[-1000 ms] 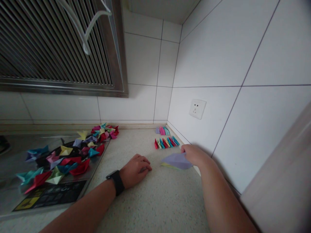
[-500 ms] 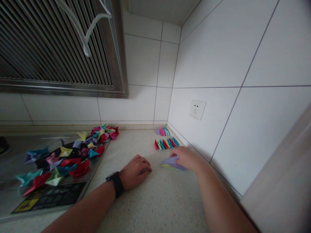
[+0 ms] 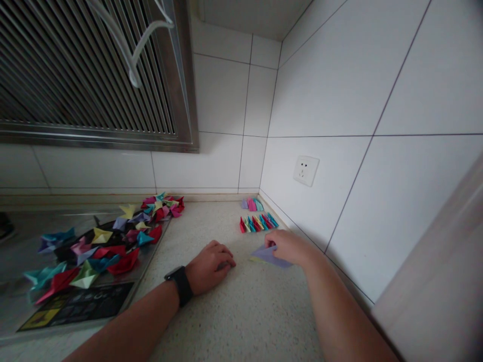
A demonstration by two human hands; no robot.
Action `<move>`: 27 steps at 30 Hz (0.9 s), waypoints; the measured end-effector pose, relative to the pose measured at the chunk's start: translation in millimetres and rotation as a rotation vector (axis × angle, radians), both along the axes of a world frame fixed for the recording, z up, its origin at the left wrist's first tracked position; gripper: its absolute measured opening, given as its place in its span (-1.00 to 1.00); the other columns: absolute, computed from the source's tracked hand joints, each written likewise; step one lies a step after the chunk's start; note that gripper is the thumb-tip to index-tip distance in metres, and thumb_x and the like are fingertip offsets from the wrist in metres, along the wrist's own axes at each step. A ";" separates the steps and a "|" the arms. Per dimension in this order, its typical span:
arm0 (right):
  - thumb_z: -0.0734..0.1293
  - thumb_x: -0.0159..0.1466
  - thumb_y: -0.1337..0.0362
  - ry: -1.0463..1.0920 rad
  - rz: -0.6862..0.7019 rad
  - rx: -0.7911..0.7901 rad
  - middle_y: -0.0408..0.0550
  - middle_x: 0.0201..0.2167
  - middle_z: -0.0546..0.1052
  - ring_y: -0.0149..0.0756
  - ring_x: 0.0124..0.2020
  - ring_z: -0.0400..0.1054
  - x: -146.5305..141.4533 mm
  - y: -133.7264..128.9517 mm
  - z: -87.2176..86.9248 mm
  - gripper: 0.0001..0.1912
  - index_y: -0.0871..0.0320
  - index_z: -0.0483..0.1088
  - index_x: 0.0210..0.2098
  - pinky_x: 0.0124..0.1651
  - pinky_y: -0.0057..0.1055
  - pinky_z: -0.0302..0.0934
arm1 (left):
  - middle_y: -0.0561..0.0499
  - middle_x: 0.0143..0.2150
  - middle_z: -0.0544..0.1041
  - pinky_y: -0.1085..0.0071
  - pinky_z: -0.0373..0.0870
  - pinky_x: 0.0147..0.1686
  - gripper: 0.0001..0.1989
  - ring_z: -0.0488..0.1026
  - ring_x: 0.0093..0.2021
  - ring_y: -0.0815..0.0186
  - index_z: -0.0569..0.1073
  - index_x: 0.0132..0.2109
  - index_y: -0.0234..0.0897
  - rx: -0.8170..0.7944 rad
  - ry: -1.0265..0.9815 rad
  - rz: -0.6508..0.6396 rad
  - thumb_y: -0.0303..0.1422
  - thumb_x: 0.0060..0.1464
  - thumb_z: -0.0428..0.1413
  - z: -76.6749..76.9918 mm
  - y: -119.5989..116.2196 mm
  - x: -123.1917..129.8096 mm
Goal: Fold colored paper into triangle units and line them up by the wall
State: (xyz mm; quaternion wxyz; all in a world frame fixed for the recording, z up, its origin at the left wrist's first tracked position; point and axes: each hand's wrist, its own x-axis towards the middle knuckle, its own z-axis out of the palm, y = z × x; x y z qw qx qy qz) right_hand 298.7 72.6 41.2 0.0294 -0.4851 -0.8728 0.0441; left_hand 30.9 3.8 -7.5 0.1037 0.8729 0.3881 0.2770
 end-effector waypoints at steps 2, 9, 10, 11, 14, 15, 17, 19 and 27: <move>0.26 0.01 0.50 0.002 -0.012 0.007 -0.11 -0.31 0.53 -0.33 -0.31 0.35 0.9 0.1 1.3 -0.72 0.10 0.45 -0.33 -0.37 -0.52 0.01 | -0.02 -0.16 0.48 0.27 0.24 -0.04 -0.80 0.31 -0.09 0.25 0.52 -0.17 -0.14 0.002 0.001 -0.005 -0.36 0.16 0.00 -0.5 0.4 -0.3; 0.28 0.02 0.47 0.007 0.010 -0.005 -0.10 -0.31 0.53 -0.30 -0.29 0.34 3.4 -0.3 4.9 -0.74 0.09 0.48 -0.33 -0.31 -0.49 0.03 | -0.02 -0.15 0.47 0.27 0.22 -0.02 -0.79 0.31 -0.08 0.26 0.51 -0.15 -0.14 0.004 0.012 -0.005 -0.36 0.17 -0.01 -0.9 1.2 -0.9; 0.28 0.01 0.48 -0.003 0.005 -0.014 -0.10 -0.31 0.53 -0.30 -0.29 0.34 2.9 -0.3 4.4 -0.74 0.09 0.48 -0.33 -0.31 -0.49 0.03 | -0.03 -0.15 0.47 0.27 0.22 -0.02 -0.79 0.31 -0.08 0.26 0.51 -0.15 -0.15 0.002 0.013 -0.006 -0.36 0.17 -0.01 -0.8 1.3 -0.9; 0.28 0.01 0.49 -0.016 -0.003 -0.027 -0.11 -0.32 0.53 -0.31 -0.29 0.34 2.2 -0.3 3.6 -0.73 0.09 0.48 -0.33 -0.32 -0.49 0.03 | -0.03 -0.15 0.48 0.27 0.22 -0.02 -0.79 0.31 -0.08 0.26 0.51 -0.15 -0.15 0.001 0.014 -0.007 -0.36 0.16 -0.01 -0.8 1.3 -0.9; 0.27 0.00 0.51 -0.050 -0.035 -0.054 -0.12 -0.32 0.53 -0.31 -0.29 0.35 -0.1 0.4 0.1 -0.70 0.08 0.48 -0.33 -0.35 -0.49 0.00 | -0.03 -0.15 0.48 0.27 0.22 -0.02 -0.79 0.32 -0.08 0.25 0.52 -0.16 -0.15 0.001 0.021 -0.004 -0.36 0.16 -0.01 -0.8 1.4 -0.9; 0.28 0.01 0.50 -0.057 -0.042 -0.062 -0.12 -0.32 0.53 -0.31 -0.29 0.36 -0.9 0.7 -1.2 -0.71 0.08 0.48 -0.32 -0.36 -0.49 0.00 | -0.03 -0.15 0.48 0.27 0.22 -0.02 -0.79 0.32 -0.08 0.25 0.52 -0.16 -0.15 0.001 0.023 -0.003 -0.36 0.16 0.00 -0.8 1.4 -0.9; 0.28 0.01 0.49 -0.064 -0.045 -0.067 -0.11 -0.31 0.53 -0.30 -0.29 0.36 -2.0 1.7 -3.5 -0.72 0.07 0.48 -0.32 -0.37 -0.49 -0.01 | -0.03 -0.15 0.48 0.26 0.22 -0.02 -0.79 0.32 -0.08 0.25 0.52 -0.16 -0.16 0.002 0.024 -0.002 -0.36 0.16 0.00 -0.8 1.3 -0.9; 0.28 0.01 0.48 -0.067 -0.038 -0.068 -0.11 -0.30 0.53 -0.31 -0.30 0.36 -2.7 2.8 -5.5 -0.71 0.07 0.48 -0.31 -0.38 -0.50 -0.01 | -0.04 -0.15 0.48 0.26 0.23 -0.03 -0.79 0.32 -0.08 0.24 0.52 -0.15 -0.16 0.002 0.024 -0.004 -0.36 0.16 0.00 -0.7 1.0 -0.9; 0.26 0.02 0.49 -0.075 0.008 -0.056 -0.13 -0.31 0.54 -0.32 -0.31 0.36 -4.1 6.1 -7.2 -0.68 0.06 0.49 -0.30 -0.35 -0.51 0.02 | -0.03 -0.16 0.49 0.25 0.23 -0.03 -0.78 0.33 -0.10 0.25 0.52 -0.16 -0.16 0.019 0.014 -0.013 -0.35 0.17 -0.02 -0.1 0.9 -0.4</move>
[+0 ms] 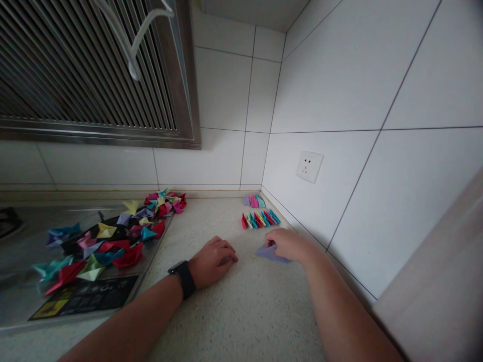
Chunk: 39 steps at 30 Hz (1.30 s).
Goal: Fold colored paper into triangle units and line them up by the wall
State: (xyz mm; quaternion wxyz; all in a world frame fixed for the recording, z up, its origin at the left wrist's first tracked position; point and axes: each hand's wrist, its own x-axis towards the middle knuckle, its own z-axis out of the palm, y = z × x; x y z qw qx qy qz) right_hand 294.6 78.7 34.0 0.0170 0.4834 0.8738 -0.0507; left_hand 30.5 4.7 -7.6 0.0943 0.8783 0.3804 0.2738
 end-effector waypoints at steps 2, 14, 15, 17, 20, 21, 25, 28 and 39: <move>0.26 0.02 0.50 0.007 0.011 -0.003 -0.12 -0.28 0.54 -0.31 -0.27 0.36 -0.6 -0.5 1.4 -0.68 0.05 0.49 -0.29 -0.30 -0.50 0.05 | -0.04 -0.15 0.49 0.24 0.22 -0.02 -0.78 0.33 -0.10 0.24 0.51 -0.15 -0.16 -0.002 0.004 -0.003 -0.34 0.17 -0.02 0.1 -0.1 -0.1; 0.29 0.08 0.39 0.006 -0.021 0.035 -0.10 -0.26 0.56 -0.26 -0.25 0.38 0.5 -8.1 10.4 -0.74 0.04 0.50 -0.26 -0.31 -0.46 0.06 | -0.04 -0.15 0.47 0.24 0.23 -0.02 -0.79 0.32 -0.08 0.24 0.50 -0.15 -0.16 -0.002 0.009 0.000 -0.35 0.16 -0.02 0.5 -0.9 0.5; 0.30 0.08 0.39 0.010 -0.024 0.041 -0.10 -0.25 0.56 -0.26 -0.24 0.39 0.5 -8.0 10.5 -0.74 0.03 0.50 -0.25 -0.30 -0.46 0.06 | -0.04 -0.15 0.47 0.25 0.23 -0.03 -0.79 0.32 -0.08 0.24 0.50 -0.15 -0.16 -0.001 0.010 0.002 -0.36 0.16 -0.02 0.7 -1.2 0.8; 0.31 0.08 0.38 0.021 -0.023 0.051 -0.09 -0.24 0.55 -0.26 -0.22 0.39 0.5 -7.5 10.7 -0.74 0.03 0.50 -0.25 -0.27 -0.46 0.07 | -0.04 -0.15 0.47 0.26 0.23 -0.02 -0.79 0.31 -0.08 0.24 0.50 -0.15 -0.16 -0.002 0.013 0.005 -0.37 0.16 -0.01 1.1 -1.8 1.1; 0.30 0.13 0.35 0.058 -0.018 0.067 -0.10 -0.25 0.56 -0.26 -0.22 0.39 1.1 -6.3 12.2 -0.78 0.01 0.50 -0.24 -0.23 -0.46 0.08 | -0.03 -0.15 0.47 0.27 0.23 -0.02 -0.80 0.31 -0.07 0.25 0.50 -0.15 -0.16 -0.004 0.010 0.012 -0.38 0.15 0.00 1.2 -2.2 1.4; 0.29 0.15 0.33 0.070 -0.026 0.072 -0.10 -0.26 0.56 -0.27 -0.22 0.39 1.5 -6.1 13.3 -0.79 0.01 0.50 -0.24 -0.23 -0.46 0.09 | -0.03 -0.15 0.47 0.27 0.23 -0.02 -0.80 0.31 -0.08 0.25 0.50 -0.15 -0.16 -0.004 0.010 0.012 -0.38 0.15 0.00 1.2 -2.2 1.3; 0.26 0.20 0.29 0.118 -0.078 0.113 -0.09 -0.25 0.55 -0.27 -0.23 0.38 3.0 -6.9 21.0 -0.81 0.02 0.49 -0.23 -0.22 -0.46 0.10 | -0.03 -0.15 0.46 0.27 0.23 -0.02 -0.80 0.31 -0.07 0.25 0.49 -0.15 -0.16 -0.002 0.015 0.011 -0.38 0.15 0.00 1.1 -1.6 1.1; 0.24 0.24 0.25 0.180 -0.118 0.130 -0.06 -0.21 0.54 -0.26 -0.22 0.38 5.0 -9.1 28.2 -0.78 0.02 0.48 -0.18 -0.21 -0.46 0.11 | -0.03 -0.14 0.46 0.26 0.23 -0.01 -0.81 0.31 -0.07 0.24 0.49 -0.15 -0.16 -0.006 0.017 0.010 -0.37 0.15 0.00 1.5 -1.8 1.0; 0.26 0.20 0.27 0.213 -0.066 0.055 -0.09 -0.28 0.55 -0.28 -0.28 0.39 13.6 -8.0 26.1 -0.81 0.05 0.50 -0.26 -0.28 -0.48 0.12 | -0.03 -0.13 0.46 0.26 0.22 0.00 -0.80 0.30 -0.07 0.25 0.49 -0.14 -0.18 -0.009 0.038 0.008 -0.37 0.16 0.00 -0.2 -0.8 1.1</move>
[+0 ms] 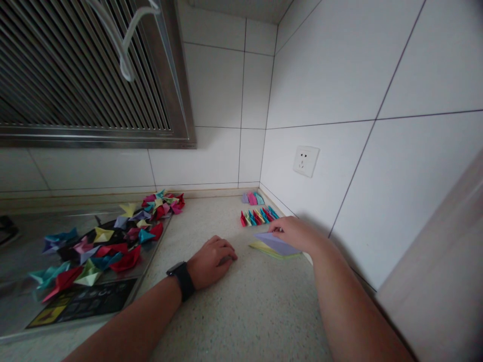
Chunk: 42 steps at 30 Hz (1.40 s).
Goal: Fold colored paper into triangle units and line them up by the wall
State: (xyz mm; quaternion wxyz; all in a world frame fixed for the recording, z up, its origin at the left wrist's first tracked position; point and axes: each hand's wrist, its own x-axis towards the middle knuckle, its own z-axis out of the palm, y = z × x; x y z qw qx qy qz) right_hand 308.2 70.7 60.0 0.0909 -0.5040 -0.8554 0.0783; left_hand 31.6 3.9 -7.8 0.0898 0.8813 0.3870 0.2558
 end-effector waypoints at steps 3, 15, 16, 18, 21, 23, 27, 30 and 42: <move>0.27 0.17 0.28 -0.030 -0.005 -0.011 -0.08 -0.26 0.55 -0.27 -0.26 0.39 0.5 -0.5 -0.3 -0.80 0.05 0.50 -0.24 -0.29 -0.48 0.12 | -0.02 -0.13 0.46 0.26 0.22 0.00 -0.80 0.30 -0.07 0.25 0.49 -0.14 -0.17 0.002 0.006 0.004 -0.38 0.16 -0.01 0.3 -0.1 0.3; 0.32 0.03 0.35 -0.229 -0.047 -0.079 -0.09 -0.26 0.56 -0.25 -0.26 0.39 -6.5 2.0 -14.8 -0.73 0.04 0.51 -0.26 -0.38 -0.46 0.02 | 0.00 -0.14 0.46 0.29 0.23 -0.01 -0.81 0.30 -0.08 0.27 0.49 -0.15 -0.17 0.007 -0.002 0.021 -0.41 0.13 0.01 1.0 -2.3 2.0; 0.32 0.03 0.36 -0.236 -0.043 -0.079 -0.09 -0.26 0.55 -0.26 -0.27 0.39 -6.5 3.2 -16.5 -0.73 0.04 0.51 -0.26 -0.39 -0.46 0.01 | 0.00 -0.15 0.46 0.29 0.23 -0.01 -0.81 0.30 -0.08 0.27 0.49 -0.16 -0.17 0.010 -0.006 0.025 -0.41 0.13 0.01 0.7 -2.5 2.5; 0.30 0.03 0.37 -0.246 -0.032 -0.071 -0.10 -0.27 0.55 -0.27 -0.28 0.39 -6.0 5.5 -19.6 -0.72 0.03 0.51 -0.26 -0.41 -0.46 -0.01 | -0.01 -0.16 0.46 0.29 0.23 -0.02 -0.82 0.30 -0.08 0.27 0.49 -0.17 -0.18 0.012 -0.007 0.032 -0.40 0.13 0.01 0.3 -2.9 3.5; 0.29 0.03 0.38 -0.253 -0.020 -0.045 -0.10 -0.28 0.55 -0.28 -0.30 0.39 -4.7 8.0 -23.2 -0.72 0.02 0.51 -0.28 -0.41 -0.46 -0.02 | 0.00 -0.17 0.46 0.30 0.23 -0.02 -0.82 0.31 -0.09 0.27 0.49 -0.18 -0.17 0.013 0.002 0.047 -0.40 0.13 0.01 0.9 -3.7 4.7; 0.29 0.03 0.38 -0.255 -0.021 -0.035 -0.10 -0.29 0.56 -0.28 -0.30 0.39 -4.4 8.9 -24.5 -0.72 0.02 0.51 -0.29 -0.41 -0.46 -0.02 | 0.01 -0.17 0.46 0.30 0.22 -0.02 -0.82 0.31 -0.09 0.28 0.49 -0.18 -0.16 0.017 0.011 0.052 -0.40 0.13 0.01 1.6 -4.0 5.2; 0.29 0.01 0.39 -0.268 -0.036 -0.031 -0.09 -0.28 0.56 -0.25 -0.28 0.39 -5.1 8.7 -24.9 -0.69 0.02 0.52 -0.27 -0.38 -0.46 0.02 | 0.01 -0.17 0.46 0.30 0.22 -0.02 -0.82 0.31 -0.09 0.28 0.48 -0.18 -0.17 0.021 0.019 0.055 -0.41 0.12 0.01 2.5 -4.4 5.5; 0.30 0.01 0.38 -0.260 -0.031 -0.015 -0.09 -0.28 0.56 -0.24 -0.27 0.40 -5.1 8.2 -24.6 -0.69 0.00 0.52 -0.27 -0.37 -0.45 0.02 | -0.01 -0.16 0.46 0.29 0.23 -0.02 -0.82 0.31 -0.09 0.26 0.48 -0.18 -0.18 0.016 0.026 0.061 -0.41 0.12 0.00 3.5 -5.3 5.7; 0.32 0.03 0.35 -0.249 -0.021 -0.043 -0.09 -0.24 0.55 -0.22 -0.22 0.40 -4.9 9.5 -21.4 -0.72 0.01 0.50 -0.25 -0.31 -0.45 0.06 | -0.11 0.21 0.26 0.11 0.07 0.16 -0.50 0.14 0.19 0.09 0.24 0.20 -0.22 -0.039 0.121 0.250 -0.18 0.14 -0.07 -9.5 0.7 38.3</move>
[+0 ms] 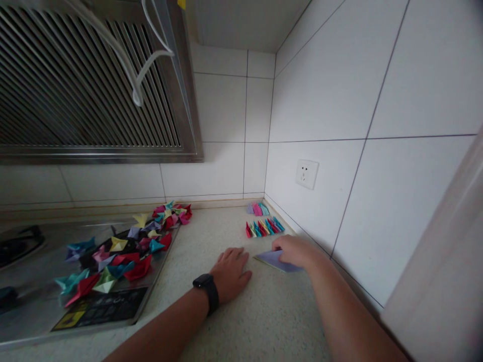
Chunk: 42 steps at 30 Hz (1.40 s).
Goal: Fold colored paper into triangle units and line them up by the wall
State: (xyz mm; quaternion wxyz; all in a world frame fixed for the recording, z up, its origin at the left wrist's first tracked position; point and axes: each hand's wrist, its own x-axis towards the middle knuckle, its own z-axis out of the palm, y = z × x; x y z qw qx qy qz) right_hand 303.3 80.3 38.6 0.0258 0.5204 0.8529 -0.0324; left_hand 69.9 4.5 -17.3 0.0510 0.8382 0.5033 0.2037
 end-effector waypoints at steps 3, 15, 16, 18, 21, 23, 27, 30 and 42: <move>0.31 0.03 0.37 0.000 -0.016 -0.023 -0.09 -0.22 0.55 -0.22 -0.20 0.39 -0.6 -1.1 1.3 -0.69 0.01 0.51 -0.23 -0.29 -0.45 0.06 | -0.11 0.24 0.21 0.06 0.05 0.17 -0.49 0.10 0.22 0.06 0.23 0.22 -0.18 -0.012 0.046 0.041 -0.14 0.17 -0.14 -3.7 2.2 4.2; 0.33 0.02 0.37 0.012 0.027 0.029 -0.09 -0.26 0.56 -0.21 -0.23 0.40 -8.1 -5.7 2.7 -0.74 0.02 0.51 -0.28 -0.35 -0.46 0.03 | -0.11 0.31 0.10 -0.01 -0.01 0.20 -0.48 0.01 0.29 0.03 0.14 0.27 -0.16 -0.019 0.077 0.024 -0.13 0.22 -0.23 -12.2 3.9 6.2; 0.33 0.02 0.37 0.016 0.031 0.029 -0.09 -0.26 0.55 -0.22 -0.23 0.39 -8.6 -5.8 2.6 -0.74 0.03 0.51 -0.28 -0.35 -0.46 0.03 | -0.11 0.31 0.10 -0.01 -0.02 0.20 -0.48 0.01 0.29 0.03 0.14 0.27 -0.16 -0.020 0.077 0.020 -0.13 0.22 -0.23 -11.7 4.0 6.2; 0.32 0.02 0.38 0.024 0.037 0.022 -0.09 -0.26 0.55 -0.23 -0.23 0.39 -9.1 -5.6 2.1 -0.73 0.04 0.51 -0.28 -0.33 -0.46 0.04 | -0.12 0.32 0.09 -0.02 -0.02 0.20 -0.48 0.00 0.29 0.03 0.13 0.27 -0.17 -0.022 0.077 0.016 -0.14 0.22 -0.23 -10.8 4.0 6.1; 0.30 0.01 0.40 0.020 0.033 0.014 -0.09 -0.26 0.56 -0.22 -0.22 0.39 -8.8 -4.2 0.9 -0.71 0.03 0.51 -0.28 -0.33 -0.45 0.03 | -0.13 0.31 0.10 -0.01 -0.02 0.19 -0.47 0.01 0.29 0.03 0.12 0.28 -0.19 -0.027 0.073 0.020 -0.14 0.21 -0.22 -9.4 3.5 5.9; 0.29 0.02 0.40 0.008 0.021 0.014 -0.08 -0.26 0.56 -0.22 -0.23 0.39 -8.7 -3.5 0.0 -0.70 0.03 0.50 -0.27 -0.34 -0.45 0.02 | -0.12 0.31 0.10 -0.01 -0.02 0.19 -0.45 0.02 0.28 0.03 0.09 0.29 -0.18 -0.031 0.069 0.016 -0.14 0.21 -0.20 -8.3 2.6 5.4; 0.29 0.03 0.40 -0.001 0.009 0.020 -0.08 -0.28 0.56 -0.22 -0.26 0.39 -10.0 -3.4 -1.4 -0.71 0.02 0.51 -0.27 -0.36 -0.45 0.01 | -0.09 0.31 0.11 -0.03 -0.02 0.18 -0.48 0.03 0.28 0.02 0.12 0.28 -0.11 -0.028 0.069 0.000 -0.14 0.21 -0.19 -6.2 0.9 4.4; 0.29 0.03 0.40 -0.014 0.003 0.023 -0.09 -0.31 0.56 -0.23 -0.29 0.39 -11.3 -2.6 -2.8 -0.73 0.01 0.51 -0.30 -0.38 -0.45 -0.01 | -0.09 0.30 0.12 -0.03 -0.01 0.18 -0.50 0.04 0.27 0.03 0.14 0.26 -0.09 -0.022 0.067 -0.003 -0.13 0.21 -0.20 -6.0 0.8 4.1; 0.29 0.01 0.42 -0.048 0.000 0.052 -0.04 -0.31 0.55 -0.21 -0.29 0.38 -6.9 -1.1 -4.7 -0.73 0.02 0.51 -0.33 -0.36 -0.43 0.02 | -0.07 0.30 0.12 -0.02 -0.01 0.16 -0.51 0.05 0.26 0.04 0.11 0.27 -0.03 -0.020 0.081 -0.014 -0.16 0.22 -0.18 -4.9 0.3 4.6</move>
